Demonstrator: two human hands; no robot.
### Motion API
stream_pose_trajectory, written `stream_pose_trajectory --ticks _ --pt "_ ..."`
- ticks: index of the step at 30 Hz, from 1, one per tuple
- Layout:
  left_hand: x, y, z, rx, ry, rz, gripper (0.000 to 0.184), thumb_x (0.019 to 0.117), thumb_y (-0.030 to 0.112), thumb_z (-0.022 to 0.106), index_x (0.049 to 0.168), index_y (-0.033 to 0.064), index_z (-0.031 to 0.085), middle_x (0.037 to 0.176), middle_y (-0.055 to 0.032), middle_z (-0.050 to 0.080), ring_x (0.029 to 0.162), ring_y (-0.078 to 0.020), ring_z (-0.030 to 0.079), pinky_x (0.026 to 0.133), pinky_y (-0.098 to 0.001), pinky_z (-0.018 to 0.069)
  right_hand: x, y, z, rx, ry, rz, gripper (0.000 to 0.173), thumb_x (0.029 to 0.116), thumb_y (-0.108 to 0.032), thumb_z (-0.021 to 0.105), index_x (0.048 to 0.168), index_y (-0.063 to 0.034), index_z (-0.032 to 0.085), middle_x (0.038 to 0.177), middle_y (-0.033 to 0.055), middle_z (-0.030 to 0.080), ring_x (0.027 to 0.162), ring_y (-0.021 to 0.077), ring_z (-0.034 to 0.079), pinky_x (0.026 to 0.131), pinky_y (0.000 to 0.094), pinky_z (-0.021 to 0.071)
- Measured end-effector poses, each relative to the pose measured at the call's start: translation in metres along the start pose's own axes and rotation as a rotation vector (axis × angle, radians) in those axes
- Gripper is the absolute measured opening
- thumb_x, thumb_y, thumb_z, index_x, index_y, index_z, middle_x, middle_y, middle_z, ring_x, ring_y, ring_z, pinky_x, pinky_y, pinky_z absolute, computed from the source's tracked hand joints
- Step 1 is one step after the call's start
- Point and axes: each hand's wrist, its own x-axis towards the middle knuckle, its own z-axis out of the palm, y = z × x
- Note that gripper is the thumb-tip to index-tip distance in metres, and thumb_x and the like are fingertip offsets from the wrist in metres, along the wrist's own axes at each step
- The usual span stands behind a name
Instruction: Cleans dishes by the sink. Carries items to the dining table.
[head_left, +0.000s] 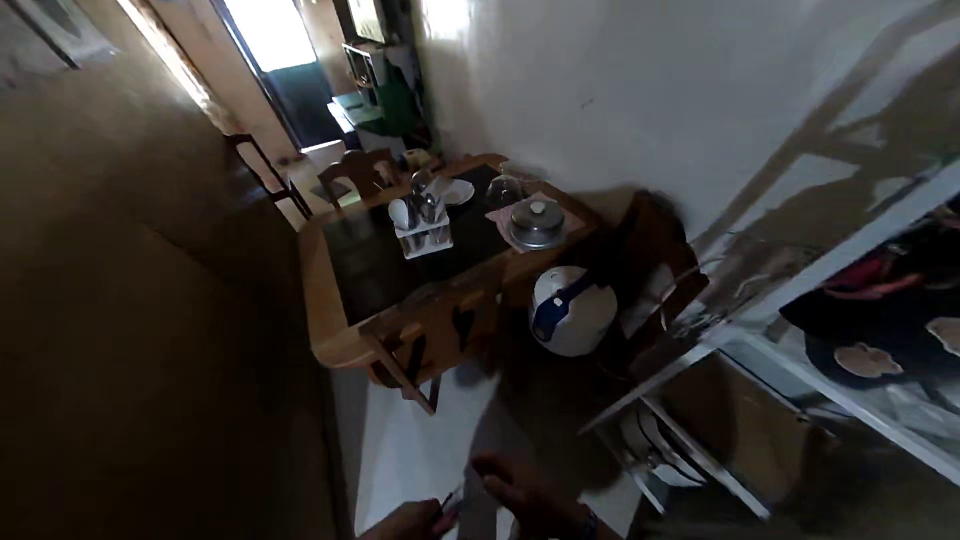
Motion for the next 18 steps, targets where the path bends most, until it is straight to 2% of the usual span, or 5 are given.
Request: stream_pose_trajectory --ticks 4,8,11,15,18 --pt "-0.01 0.005 -0.069 -0.009 0.205 -0.113 0.038 0.0971 0.023 0.067 0.13 0.005 0.061 0.111 -0.0215 0.07 0.101 -0.0377 0.069 0.089 -0.0605 0.0546 0.018 -0.003 -0.06 -0.035 0.042 0.059 0.046 0.1066 -0.03 0.048 0.144 -0.0037 0.055 0.141 0.0159 0.061 0.128 0.0233 0.06 0.112 0.0423 0.0469" --pt "-0.054 0.004 -0.162 -0.009 0.488 -0.033 0.033 0.099 0.02 0.067 0.129 0.0061 0.063 0.107 -0.017 0.07 0.095 -0.0305 0.069 0.087 -0.0534 0.0567 0.027 0.012 -0.101 -0.04 0.079 0.15 0.041 0.1069 -0.025 0.05 0.14 -0.0031 0.058 0.134 0.0155 0.065 0.122 0.0237 0.064 0.108 0.0423 0.0492" --pt "-0.079 0.025 -0.248 0.111 0.633 -0.151 0.038 0.1001 0.018 0.066 0.136 0.0081 0.059 0.114 -0.0203 0.069 0.102 -0.0363 0.068 0.091 -0.0588 0.0546 0.034 0.035 -0.129 -0.061 0.106 0.263 0.04 0.1069 -0.024 0.05 0.14 -0.003 0.058 0.133 0.0167 0.065 0.12 0.0259 0.064 0.107 0.0451 0.0495" --pt "-0.06 0.038 -0.36 0.382 0.763 -0.343 0.036 0.1028 0.021 0.061 0.137 0.0098 0.06 0.118 -0.0249 0.068 0.109 -0.0461 0.067 0.092 -0.0669 0.0522 0.041 0.068 -0.161 -0.178 0.189 0.441 0.04 0.1067 -0.026 0.052 0.139 -0.0032 0.06 0.13 0.0189 0.067 0.121 0.0312 0.065 0.108 0.0512 0.0478" --pt "-0.018 0.049 -0.437 0.554 0.869 -0.443 0.026 0.1025 0.02 0.061 0.125 0.0081 0.066 0.113 -0.0217 0.07 0.107 -0.0438 0.068 0.088 -0.0641 0.0538 0.052 0.112 -0.185 -0.289 0.228 0.581 0.041 0.1072 -0.025 0.05 0.14 -0.001 0.058 0.13 0.0222 0.066 0.122 0.0369 0.064 0.109 0.056 0.0462"
